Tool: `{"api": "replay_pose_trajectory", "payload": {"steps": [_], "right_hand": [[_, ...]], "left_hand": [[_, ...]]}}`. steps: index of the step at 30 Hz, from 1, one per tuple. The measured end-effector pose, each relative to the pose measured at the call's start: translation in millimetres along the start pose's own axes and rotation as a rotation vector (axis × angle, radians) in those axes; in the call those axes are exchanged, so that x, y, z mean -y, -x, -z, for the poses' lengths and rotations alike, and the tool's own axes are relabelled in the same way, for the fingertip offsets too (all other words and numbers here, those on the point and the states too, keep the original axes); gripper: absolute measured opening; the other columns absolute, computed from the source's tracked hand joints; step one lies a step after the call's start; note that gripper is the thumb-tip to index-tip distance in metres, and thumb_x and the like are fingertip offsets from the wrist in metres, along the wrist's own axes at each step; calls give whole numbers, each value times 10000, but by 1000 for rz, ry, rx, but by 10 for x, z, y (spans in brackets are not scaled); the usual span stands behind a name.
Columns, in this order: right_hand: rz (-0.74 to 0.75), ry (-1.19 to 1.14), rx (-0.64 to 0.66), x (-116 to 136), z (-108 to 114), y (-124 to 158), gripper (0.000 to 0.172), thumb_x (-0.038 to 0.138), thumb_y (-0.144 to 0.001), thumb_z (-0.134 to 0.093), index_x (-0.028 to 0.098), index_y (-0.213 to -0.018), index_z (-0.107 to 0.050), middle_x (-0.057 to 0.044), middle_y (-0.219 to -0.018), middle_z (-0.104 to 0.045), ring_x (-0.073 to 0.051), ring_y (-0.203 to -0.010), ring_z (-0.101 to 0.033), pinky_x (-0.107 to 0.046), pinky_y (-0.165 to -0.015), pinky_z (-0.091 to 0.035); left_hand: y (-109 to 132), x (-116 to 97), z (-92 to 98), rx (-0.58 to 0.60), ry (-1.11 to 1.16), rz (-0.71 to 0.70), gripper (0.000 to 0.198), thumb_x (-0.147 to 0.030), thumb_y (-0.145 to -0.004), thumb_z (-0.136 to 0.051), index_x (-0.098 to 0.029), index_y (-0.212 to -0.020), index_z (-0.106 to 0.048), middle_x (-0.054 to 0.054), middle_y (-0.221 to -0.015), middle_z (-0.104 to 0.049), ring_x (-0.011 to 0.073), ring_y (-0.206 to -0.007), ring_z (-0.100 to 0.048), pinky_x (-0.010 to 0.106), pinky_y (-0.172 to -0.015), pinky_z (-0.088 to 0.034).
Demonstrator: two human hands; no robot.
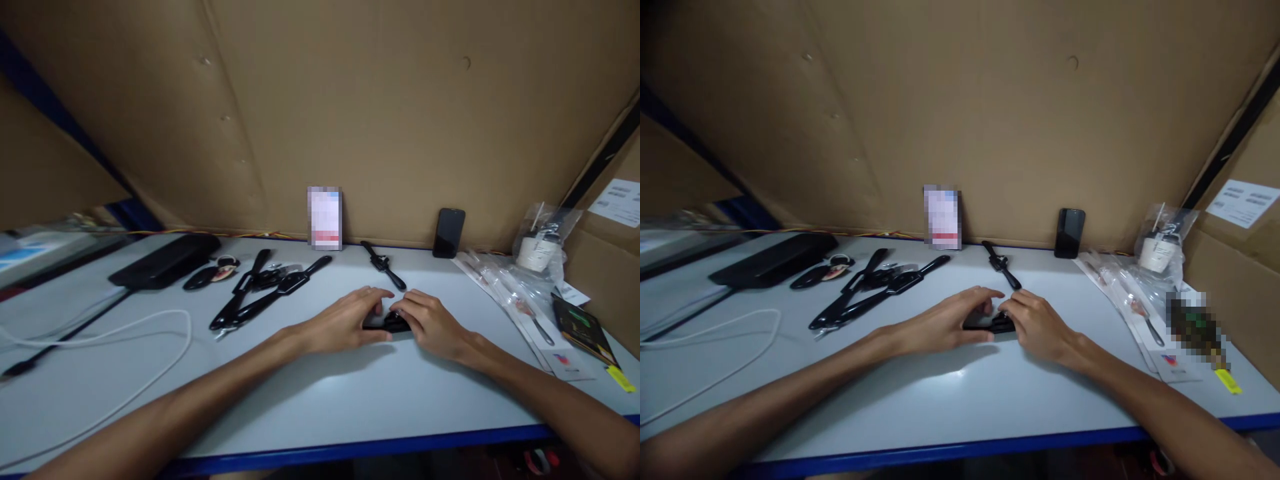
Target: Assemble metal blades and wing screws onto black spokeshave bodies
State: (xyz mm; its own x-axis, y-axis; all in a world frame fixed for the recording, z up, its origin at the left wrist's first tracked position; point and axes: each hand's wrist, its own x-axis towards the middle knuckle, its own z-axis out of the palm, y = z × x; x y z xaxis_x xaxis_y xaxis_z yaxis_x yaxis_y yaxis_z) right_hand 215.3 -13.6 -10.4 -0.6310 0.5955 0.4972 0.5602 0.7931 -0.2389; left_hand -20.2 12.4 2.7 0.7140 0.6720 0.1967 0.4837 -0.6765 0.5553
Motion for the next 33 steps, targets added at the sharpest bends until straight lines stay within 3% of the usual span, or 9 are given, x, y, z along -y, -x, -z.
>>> {"api": "replay_pose_trajectory", "payload": {"steps": [3, 6, 13, 16, 20, 25, 30, 33], "right_hand": [[-14, -7, 4, 10, -3, 14, 253, 54, -1001, -470, 146, -1050, -701, -80, -907, -647, -208, -840, -588, -347, -757, -519], [-3, 6, 20, 17, 7, 19, 288, 43, -992, -467, 133, -1132, -702, -83, -904, -653, -209, -839, -583, -343, -749, -514], [-37, -34, 94, 48, 70, -1, 298, 44, -991, -481, 132, -1102, -744, -91, -930, -664, -207, -895, -612, -332, -796, -529], [-59, -64, 107, 73, 90, -1, 301, 58, -998, -489, 147, -1125, -746, -90, -958, -668, -201, -896, -619, -338, -814, -533], [-104, -61, 77, 76, 70, 4, 293, 63, -995, -495, 144, -1137, -738, -95, -969, -673, -208, -879, -621, -358, -805, -534], [-92, -76, 50, 49, 16, 18, 308, 31, -955, -507, 155, -1131, -727, -87, -966, -675, -204, -887, -620, -353, -808, -547], [-60, -128, 40, 35, 26, 37, 328, -3, -915, -503, 149, -1097, -730, -87, -958, -672, -205, -892, -623, -356, -814, -553], [-67, -147, 23, 37, 20, 43, 338, -2, -920, -501, 158, -1112, -728, -82, -955, -671, -201, -877, -624, -350, -799, -550]], "left_hand": [[-19, 154, 109, -123, -77, 14, 406, -457, -1016, -539, -189, -1320, -552, 96, -1067, -662, 272, -991, -633, 420, -852, -530], [-36, 285, 171, -206, -209, -34, 335, -407, -1028, -488, -176, -1254, -574, 127, -1153, -651, 301, -1063, -611, 469, -915, -518], [-48, 324, 134, -147, -285, -107, 297, -325, -1045, -463, -178, -1277, -577, 124, -1209, -668, 305, -1136, -579, 479, -985, -492], [-57, 291, 148, -66, -266, -84, 290, -347, -1063, -448, -186, -1239, -613, 114, -1161, -703, 304, -1104, -600, 481, -971, -494], [-33, 135, 172, -81, -197, -59, 353, -444, -1062, -469, -185, -1245, -624, 123, -1180, -681, 301, -1106, -601, 487, -979, -493], [30, -103, 34, 17, -172, -41, 575, -662, -874, -713, -198, -1208, -646, 93, -1142, -629, 314, -1065, -598, 477, -933, -509], [52, -147, -99, -16, -155, -3, 402, -447, -869, -784, -213, -1168, -653, 83, -1167, -593, 302, -1083, -553, 463, -940, -505], [52, -150, -121, -6, -109, 0, 435, -423, -853, -803, -219, -1207, -652, 77, -1175, -587, 296, -1080, -552, 458, -939, -507]]}}
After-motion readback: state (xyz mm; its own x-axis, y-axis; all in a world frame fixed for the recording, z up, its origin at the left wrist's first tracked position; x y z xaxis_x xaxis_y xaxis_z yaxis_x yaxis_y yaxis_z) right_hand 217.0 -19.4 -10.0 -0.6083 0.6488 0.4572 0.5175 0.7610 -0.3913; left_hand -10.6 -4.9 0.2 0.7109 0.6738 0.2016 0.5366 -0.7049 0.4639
